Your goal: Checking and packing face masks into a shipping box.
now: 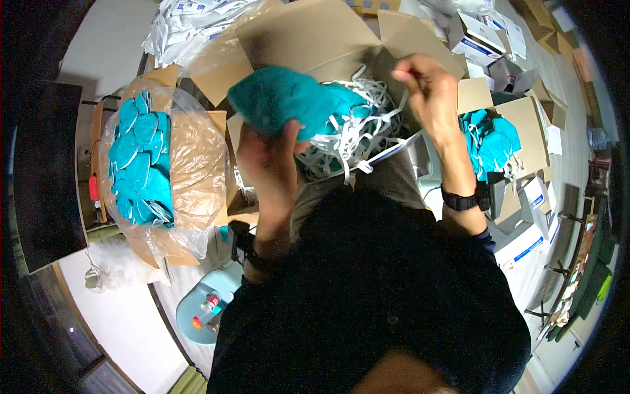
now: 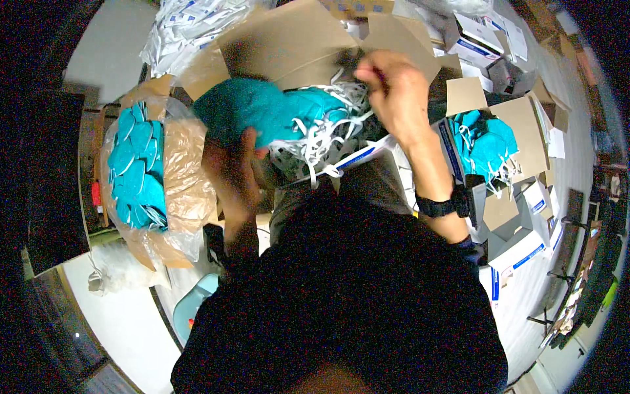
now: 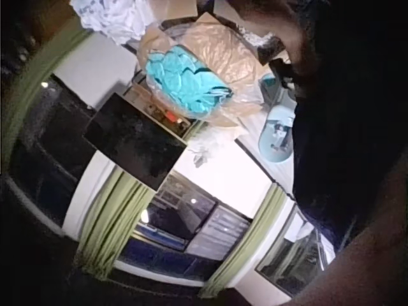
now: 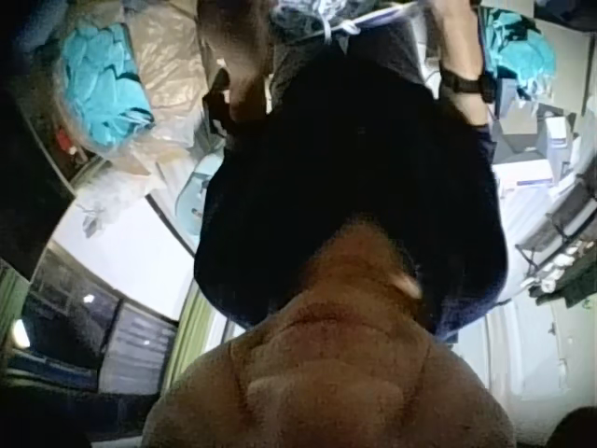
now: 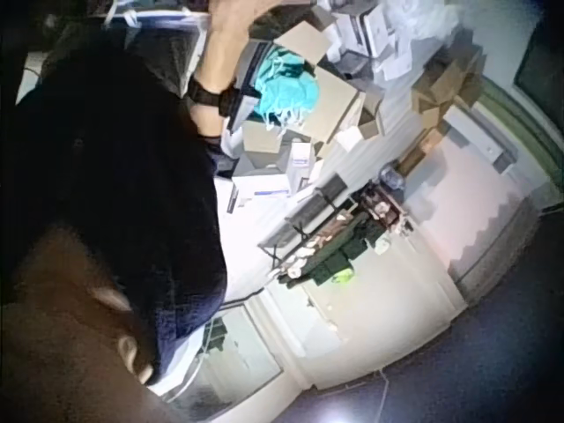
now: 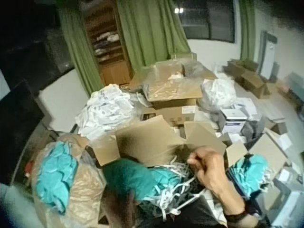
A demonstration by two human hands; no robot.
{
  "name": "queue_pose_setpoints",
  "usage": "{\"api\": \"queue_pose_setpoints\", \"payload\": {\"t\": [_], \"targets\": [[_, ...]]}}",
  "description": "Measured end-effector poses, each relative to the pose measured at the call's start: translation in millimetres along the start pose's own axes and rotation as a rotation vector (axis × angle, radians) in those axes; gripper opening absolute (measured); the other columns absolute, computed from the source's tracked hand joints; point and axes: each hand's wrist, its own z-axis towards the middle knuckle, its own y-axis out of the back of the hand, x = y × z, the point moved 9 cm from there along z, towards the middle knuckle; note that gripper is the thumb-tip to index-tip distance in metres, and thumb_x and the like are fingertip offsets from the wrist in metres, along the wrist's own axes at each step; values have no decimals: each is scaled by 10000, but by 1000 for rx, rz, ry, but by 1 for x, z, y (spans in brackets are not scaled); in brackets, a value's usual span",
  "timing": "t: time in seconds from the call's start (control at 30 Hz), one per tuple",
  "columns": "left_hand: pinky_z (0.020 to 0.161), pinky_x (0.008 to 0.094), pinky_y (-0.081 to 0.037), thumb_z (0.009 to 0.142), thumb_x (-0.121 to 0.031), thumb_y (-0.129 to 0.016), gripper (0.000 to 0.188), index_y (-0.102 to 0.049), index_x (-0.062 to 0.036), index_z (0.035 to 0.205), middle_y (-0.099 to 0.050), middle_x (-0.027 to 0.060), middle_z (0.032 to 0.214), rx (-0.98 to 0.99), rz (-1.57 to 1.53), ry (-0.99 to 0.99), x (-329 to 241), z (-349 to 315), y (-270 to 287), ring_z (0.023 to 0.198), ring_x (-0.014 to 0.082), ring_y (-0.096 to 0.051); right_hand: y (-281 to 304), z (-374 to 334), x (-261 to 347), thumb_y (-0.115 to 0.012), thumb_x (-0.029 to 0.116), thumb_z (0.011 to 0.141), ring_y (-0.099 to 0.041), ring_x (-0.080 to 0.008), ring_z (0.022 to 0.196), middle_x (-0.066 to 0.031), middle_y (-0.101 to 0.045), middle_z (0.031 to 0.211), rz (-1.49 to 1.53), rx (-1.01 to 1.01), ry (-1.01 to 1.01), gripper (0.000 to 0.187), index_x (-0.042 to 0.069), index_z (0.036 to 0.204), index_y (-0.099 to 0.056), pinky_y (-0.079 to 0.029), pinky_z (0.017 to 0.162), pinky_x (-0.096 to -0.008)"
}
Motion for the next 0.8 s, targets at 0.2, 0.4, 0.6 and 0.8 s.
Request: {"api": "queue_pose_setpoints", "payload": {"t": [0.2, 0.4, 0.6, 0.8], "targets": [[543, 241, -460, 907, -206, -611, 327, -517, 11, 1132, -619, 81, 947, 277, -436, 301, 30, 4, -39, 699, 142, -596, -31, 5, 50, -609, -60, 769, -604, -174, 930, -91, -639, 1112, 534, 155, 101, 279, 51, 1021, -651, -471, 750, -295], [557, 247, -436, 831, -205, -692, 412, -551, -33, 1178, -601, 86, 998, 188, 213, 31, 9, 13, -22, 699, 141, -580, -52, -9, 5, -639, 73, 878, -531, -60, 595, 1, -593, 678, 745, 201, -251, 98, 15, 957, -641, -419, 552, -216], [528, 298, -423, 809, -145, -694, 179, -621, 10, 756, -551, 115, 605, 228, 341, -182, -3, 16, -39, 558, 147, -537, -43, -3, 13, -673, 51, 830, -555, -77, 627, -27, -635, 765, 594, 51, -261, 130, 17, 951, -641, -444, 579, -225], [526, 301, -411, 794, -150, -714, 205, -601, 0, 713, -560, 106, 622, 184, 389, -245, -1, 13, -47, 547, 151, -525, -45, -14, 53, -743, 88, 756, -608, -173, 732, -93, -648, 797, 485, 141, -101, 144, 26, 849, -653, -470, 660, -303]]}}
